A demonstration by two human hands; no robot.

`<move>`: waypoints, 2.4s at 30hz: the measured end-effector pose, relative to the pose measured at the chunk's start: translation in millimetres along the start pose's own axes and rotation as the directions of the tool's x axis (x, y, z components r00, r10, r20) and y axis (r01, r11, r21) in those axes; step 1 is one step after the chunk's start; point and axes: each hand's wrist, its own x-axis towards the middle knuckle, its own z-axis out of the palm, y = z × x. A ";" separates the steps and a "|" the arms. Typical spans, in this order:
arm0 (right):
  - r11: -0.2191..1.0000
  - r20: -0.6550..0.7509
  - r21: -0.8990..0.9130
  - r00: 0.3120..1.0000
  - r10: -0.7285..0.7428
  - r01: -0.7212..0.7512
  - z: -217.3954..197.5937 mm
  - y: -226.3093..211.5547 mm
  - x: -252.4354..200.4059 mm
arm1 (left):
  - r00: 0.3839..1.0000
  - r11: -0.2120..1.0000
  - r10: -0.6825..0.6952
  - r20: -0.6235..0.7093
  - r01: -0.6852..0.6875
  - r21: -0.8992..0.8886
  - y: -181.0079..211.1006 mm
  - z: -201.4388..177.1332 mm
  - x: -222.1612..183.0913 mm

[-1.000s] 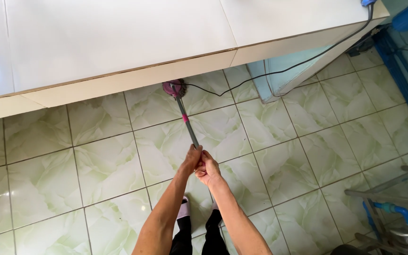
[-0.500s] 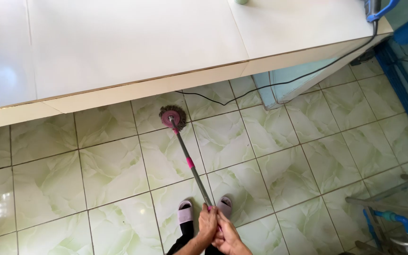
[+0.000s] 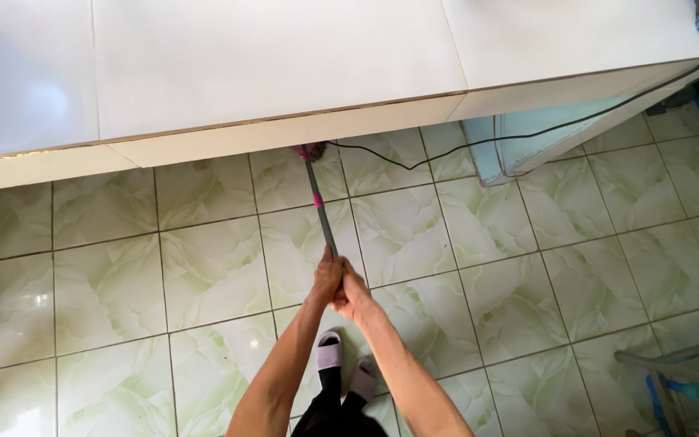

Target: Mop the floor of a water purification room and then prepare white tape for maintenance.

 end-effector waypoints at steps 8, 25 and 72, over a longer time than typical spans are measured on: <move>0.984 0.039 0.083 0.987 0.155 -0.158 -67.3 87.0 -146.1 | 0.985 0.984 -0.167 0.053 0.162 0.078 -55.8 33.0 -163.0; 0.900 0.193 0.416 0.980 0.053 -0.131 23.2 79.8 37.8 | 0.997 0.997 -0.068 -0.044 0.069 0.031 -16.6 -89.8 -34.0; 0.820 -0.037 0.565 0.996 -0.085 0.091 87.4 406.6 -65.9 | 0.948 0.875 0.103 0.300 -0.230 0.426 -298.3 -215.3 -160.3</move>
